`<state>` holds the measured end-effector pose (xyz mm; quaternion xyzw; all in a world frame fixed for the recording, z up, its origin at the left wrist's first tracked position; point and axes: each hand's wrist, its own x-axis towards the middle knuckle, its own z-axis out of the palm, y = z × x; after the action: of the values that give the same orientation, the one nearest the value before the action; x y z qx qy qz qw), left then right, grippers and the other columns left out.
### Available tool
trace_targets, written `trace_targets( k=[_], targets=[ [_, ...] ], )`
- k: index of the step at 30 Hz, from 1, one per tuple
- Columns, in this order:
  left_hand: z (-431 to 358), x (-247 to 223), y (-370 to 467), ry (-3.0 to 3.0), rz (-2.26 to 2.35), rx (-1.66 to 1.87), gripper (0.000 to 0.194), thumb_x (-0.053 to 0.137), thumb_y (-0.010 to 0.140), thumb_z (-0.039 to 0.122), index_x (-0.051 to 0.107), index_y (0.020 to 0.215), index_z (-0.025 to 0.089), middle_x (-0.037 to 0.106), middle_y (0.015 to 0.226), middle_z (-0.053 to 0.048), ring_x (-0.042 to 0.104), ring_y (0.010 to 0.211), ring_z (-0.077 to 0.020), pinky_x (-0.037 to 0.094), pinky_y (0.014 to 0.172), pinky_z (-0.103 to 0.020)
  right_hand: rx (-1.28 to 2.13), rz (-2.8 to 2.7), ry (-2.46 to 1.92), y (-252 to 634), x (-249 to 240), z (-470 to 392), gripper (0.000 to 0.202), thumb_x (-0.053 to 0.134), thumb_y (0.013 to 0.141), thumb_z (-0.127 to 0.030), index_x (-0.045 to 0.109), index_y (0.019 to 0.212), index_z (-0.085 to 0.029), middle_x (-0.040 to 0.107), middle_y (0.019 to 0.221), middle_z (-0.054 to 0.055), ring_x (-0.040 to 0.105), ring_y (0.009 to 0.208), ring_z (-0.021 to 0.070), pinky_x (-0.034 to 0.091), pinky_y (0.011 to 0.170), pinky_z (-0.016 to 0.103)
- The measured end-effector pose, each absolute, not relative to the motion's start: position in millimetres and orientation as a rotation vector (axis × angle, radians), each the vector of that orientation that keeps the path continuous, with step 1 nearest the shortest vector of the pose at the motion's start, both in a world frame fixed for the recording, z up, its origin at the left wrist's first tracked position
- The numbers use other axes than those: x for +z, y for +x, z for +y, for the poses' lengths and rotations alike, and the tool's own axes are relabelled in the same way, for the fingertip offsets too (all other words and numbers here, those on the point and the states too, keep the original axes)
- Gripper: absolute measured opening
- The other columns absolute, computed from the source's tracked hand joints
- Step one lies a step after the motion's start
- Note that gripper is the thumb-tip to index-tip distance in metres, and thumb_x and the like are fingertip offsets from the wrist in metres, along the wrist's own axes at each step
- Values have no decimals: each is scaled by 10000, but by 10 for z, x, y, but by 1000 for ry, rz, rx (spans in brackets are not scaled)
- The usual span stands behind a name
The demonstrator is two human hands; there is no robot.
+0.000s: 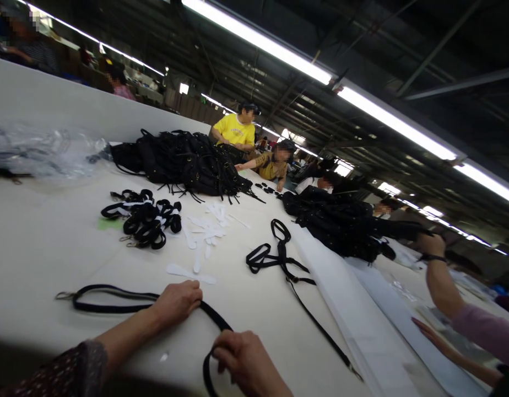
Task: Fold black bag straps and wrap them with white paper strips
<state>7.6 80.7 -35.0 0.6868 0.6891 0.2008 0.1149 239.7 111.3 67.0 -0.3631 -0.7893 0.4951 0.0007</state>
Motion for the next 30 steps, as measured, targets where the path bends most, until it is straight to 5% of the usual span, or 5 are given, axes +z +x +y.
trace_targets(
  k=[6, 11, 18, 25, 30],
  targets=[
    [1049, -272, 68, 2039, 2028, 623, 250, 437, 927, 248, 663, 821, 252, 647, 899, -11, 634, 883, -187, 428, 686, -277, 1201, -2546, -837, 1828, 691, 1039, 104, 646, 865, -225, 740, 844, -263, 742, 958, -4, 671, 869, 170, 508, 878, 315],
    [1023, -329, -95, 2030, 1997, 612, 221, 487, 902, 272, 700, 844, 269, 657, 872, -5, 650, 832, -182, 433, 669, -271, 553, -2628, -1074, 1692, 30, 1281, 66, 732, 806, -208, 739, 765, -260, 578, 1400, 41, 457, 1333, 341, 338, 1096, 565],
    [976, -368, -136, 2073, 1943, 631, 213, 492, 910, 275, 704, 887, 270, 670, 921, -21, 653, 919, -207, 469, 746, -291, 416, -2637, -1012, 1659, -318, 1402, 28, 741, 824, -294, 754, 846, -304, 521, 1465, 14, 359, 1405, 348, 277, 1112, 574],
    [906, -284, -182, 2062, 1897, 664, 164, 541, 886, 276, 700, 845, 271, 698, 901, -4, 666, 903, -200, 485, 753, -286, 441, -2681, -981, 1565, -185, 1465, 64, 741, 825, -289, 736, 762, -288, 710, 922, -27, 593, 1014, 198, 312, 1047, 461],
    [550, -170, -267, 1939, 2027, 769, 223, 472, 947, 385, 627, 1059, 269, 682, 1160, -35, 631, 1077, -226, 469, 926, -373, 385, -2648, -975, 1586, -284, 1412, 101, 709, 863, -311, 709, 773, -263, 692, 881, -23, 579, 973, 185, 255, 1076, 475]
  ],
)
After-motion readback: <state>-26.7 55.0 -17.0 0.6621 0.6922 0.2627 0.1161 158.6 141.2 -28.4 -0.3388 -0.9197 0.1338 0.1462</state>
